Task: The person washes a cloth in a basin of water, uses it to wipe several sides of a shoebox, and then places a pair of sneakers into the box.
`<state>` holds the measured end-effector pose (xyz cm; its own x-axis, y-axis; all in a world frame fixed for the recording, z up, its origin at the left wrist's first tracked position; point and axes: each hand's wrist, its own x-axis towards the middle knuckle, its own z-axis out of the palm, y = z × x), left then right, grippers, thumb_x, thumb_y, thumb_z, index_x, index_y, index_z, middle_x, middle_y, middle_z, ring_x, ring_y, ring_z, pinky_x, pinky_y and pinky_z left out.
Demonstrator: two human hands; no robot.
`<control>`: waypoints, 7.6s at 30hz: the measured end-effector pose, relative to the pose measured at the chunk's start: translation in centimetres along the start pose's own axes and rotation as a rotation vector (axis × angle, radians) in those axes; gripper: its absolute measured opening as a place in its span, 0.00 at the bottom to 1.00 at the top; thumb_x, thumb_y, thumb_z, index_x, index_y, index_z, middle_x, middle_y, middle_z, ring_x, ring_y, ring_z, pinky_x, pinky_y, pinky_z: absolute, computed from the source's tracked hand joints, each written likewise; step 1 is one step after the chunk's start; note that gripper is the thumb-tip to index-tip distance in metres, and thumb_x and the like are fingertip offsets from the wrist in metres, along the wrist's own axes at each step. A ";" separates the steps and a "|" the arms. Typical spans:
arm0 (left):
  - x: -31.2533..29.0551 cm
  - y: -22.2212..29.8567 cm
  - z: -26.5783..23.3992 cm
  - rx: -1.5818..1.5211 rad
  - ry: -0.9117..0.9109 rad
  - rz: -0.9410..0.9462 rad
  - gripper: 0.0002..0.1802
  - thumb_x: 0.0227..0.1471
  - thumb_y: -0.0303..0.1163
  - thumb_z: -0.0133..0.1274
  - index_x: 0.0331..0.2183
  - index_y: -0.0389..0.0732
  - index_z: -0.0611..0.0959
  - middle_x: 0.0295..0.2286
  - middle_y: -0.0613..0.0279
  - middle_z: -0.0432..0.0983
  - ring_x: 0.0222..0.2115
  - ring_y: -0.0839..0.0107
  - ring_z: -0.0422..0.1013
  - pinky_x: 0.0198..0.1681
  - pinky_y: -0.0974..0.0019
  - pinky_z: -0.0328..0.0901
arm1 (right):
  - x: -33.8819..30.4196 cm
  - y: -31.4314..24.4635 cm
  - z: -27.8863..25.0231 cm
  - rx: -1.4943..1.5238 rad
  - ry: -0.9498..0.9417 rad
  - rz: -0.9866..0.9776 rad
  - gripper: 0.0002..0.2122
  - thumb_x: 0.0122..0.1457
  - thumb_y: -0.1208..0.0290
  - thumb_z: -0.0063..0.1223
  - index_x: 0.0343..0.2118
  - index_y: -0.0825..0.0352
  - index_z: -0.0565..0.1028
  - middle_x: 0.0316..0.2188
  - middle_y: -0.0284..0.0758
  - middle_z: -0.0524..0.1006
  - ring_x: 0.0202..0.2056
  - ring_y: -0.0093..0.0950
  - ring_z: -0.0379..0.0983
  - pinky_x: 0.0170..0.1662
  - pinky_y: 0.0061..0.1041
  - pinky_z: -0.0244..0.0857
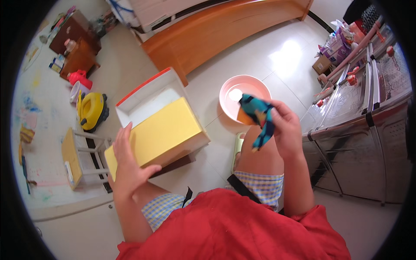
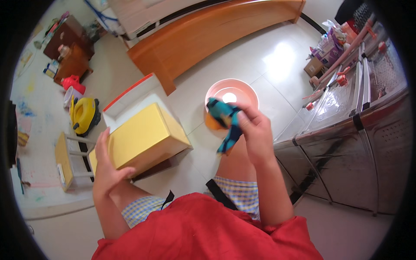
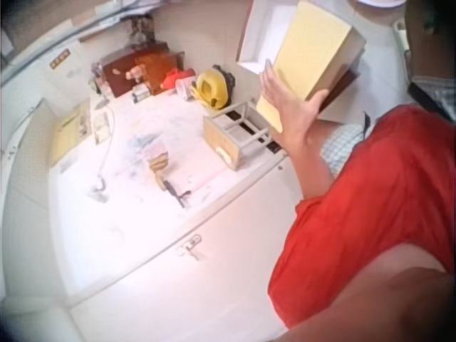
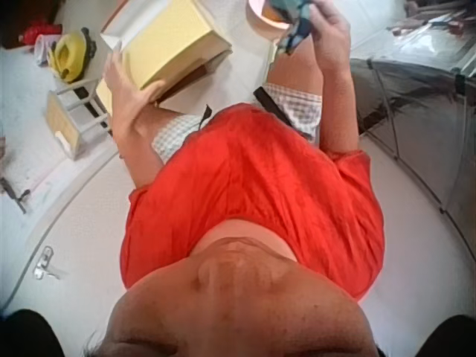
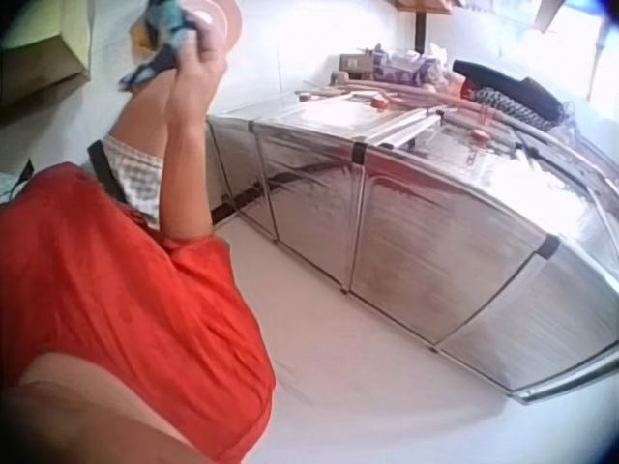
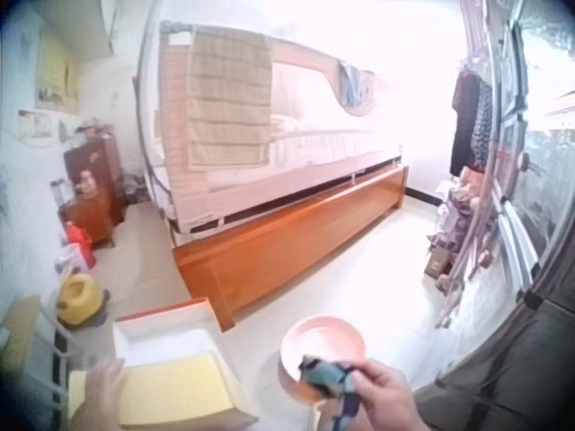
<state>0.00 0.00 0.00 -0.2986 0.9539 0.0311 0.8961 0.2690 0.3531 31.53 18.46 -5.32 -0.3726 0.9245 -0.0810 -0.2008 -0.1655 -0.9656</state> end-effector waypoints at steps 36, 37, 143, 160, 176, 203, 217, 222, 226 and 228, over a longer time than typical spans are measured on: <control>29.9 6.9 57.0 0.250 -0.567 0.245 0.32 0.49 0.37 0.54 0.56 0.47 0.66 0.57 0.51 0.56 0.54 0.53 0.60 0.56 0.50 0.56 | 26.7 42.8 -19.3 -0.970 0.305 0.411 0.11 0.51 0.69 0.56 0.36 0.68 0.74 0.31 0.46 0.78 0.34 0.46 0.75 0.39 0.42 0.67; 30.5 6.4 57.5 0.251 -0.569 0.243 0.32 0.49 0.37 0.54 0.56 0.47 0.66 0.57 0.51 0.56 0.54 0.53 0.60 0.56 0.50 0.56 | 26.9 42.7 -19.5 -1.013 0.090 0.358 0.11 0.52 0.68 0.55 0.36 0.68 0.74 0.31 0.47 0.77 0.34 0.47 0.75 0.38 0.43 0.67; 33.4 5.1 55.9 -0.797 -0.759 -0.365 0.24 0.38 0.13 0.50 0.40 0.41 0.81 0.51 0.57 0.67 0.53 0.61 0.64 0.55 0.57 0.60 | 26.2 41.1 -16.9 -0.871 0.236 0.146 0.06 0.46 0.73 0.54 0.28 0.67 0.73 0.27 0.42 0.76 0.31 0.43 0.74 0.36 0.40 0.67; 32.8 5.2 56.2 -0.401 -0.406 -0.369 0.14 0.39 0.19 0.61 0.32 0.39 0.78 0.23 0.65 0.73 0.29 0.71 0.72 0.34 0.69 0.67 | 27.3 43.9 -20.4 -0.388 0.446 0.449 0.11 0.47 0.75 0.56 0.35 0.69 0.75 0.30 0.46 0.78 0.32 0.44 0.75 0.39 0.36 0.68; 33.3 4.3 55.8 -0.207 -0.295 0.038 0.21 0.46 0.19 0.52 0.45 0.43 0.76 0.38 0.56 0.69 0.31 0.63 0.71 0.39 0.64 0.68 | 26.5 41.8 -16.8 -0.874 0.394 0.274 0.18 0.44 0.63 0.65 0.35 0.68 0.76 0.33 0.46 0.76 0.38 0.45 0.73 0.41 0.40 0.66; 35.9 7.2 51.8 -0.671 -0.792 -0.110 0.21 0.49 0.23 0.57 0.46 0.41 0.73 0.41 0.60 0.70 0.33 0.71 0.72 0.41 0.66 0.68 | 27.6 36.5 -17.3 0.175 0.247 0.464 0.11 0.55 0.67 0.56 0.25 0.72 0.75 0.20 0.32 0.75 0.25 0.20 0.70 0.28 0.22 0.65; 35.2 12.2 49.3 -1.055 -0.820 -0.842 0.11 0.49 0.31 0.56 0.33 0.35 0.77 0.32 0.55 0.76 0.32 0.68 0.76 0.36 0.67 0.75 | 27.5 36.7 -15.4 0.884 0.353 0.355 0.23 0.61 0.63 0.48 0.57 0.69 0.63 0.50 0.42 0.70 0.53 0.34 0.67 0.54 0.37 0.64; 35.7 11.6 49.8 -0.919 -0.840 -0.894 0.13 0.50 0.30 0.56 0.36 0.33 0.75 0.36 0.52 0.74 0.31 0.64 0.76 0.34 0.65 0.76 | 27.2 35.8 -15.1 0.494 0.354 0.271 0.15 0.55 0.79 0.56 0.47 0.74 0.74 0.46 0.42 0.75 0.45 0.32 0.74 0.48 0.28 0.69; 37.5 9.5 48.7 -0.798 -1.209 -0.849 0.18 0.52 0.37 0.54 0.42 0.39 0.72 0.42 0.54 0.72 0.40 0.60 0.73 0.43 0.54 0.68 | 27.4 35.1 -13.9 0.289 0.355 0.261 0.12 0.54 0.84 0.52 0.43 0.73 0.77 0.36 0.39 0.79 0.31 0.24 0.76 0.36 0.22 0.72; 37.4 9.7 48.5 -0.812 -1.344 -0.862 0.23 0.50 0.45 0.53 0.45 0.44 0.70 0.45 0.55 0.70 0.49 0.54 0.68 0.53 0.46 0.54 | 27.5 34.7 -14.2 0.279 0.415 0.298 0.12 0.54 0.83 0.53 0.42 0.73 0.78 0.33 0.38 0.79 0.28 0.22 0.75 0.32 0.20 0.70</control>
<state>13.42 44.77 -40.78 0.2690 0.1488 -0.9516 0.1541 0.9686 0.1951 27.15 43.03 -44.53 -0.0744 0.8718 -0.4842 -0.3941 -0.4718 -0.7888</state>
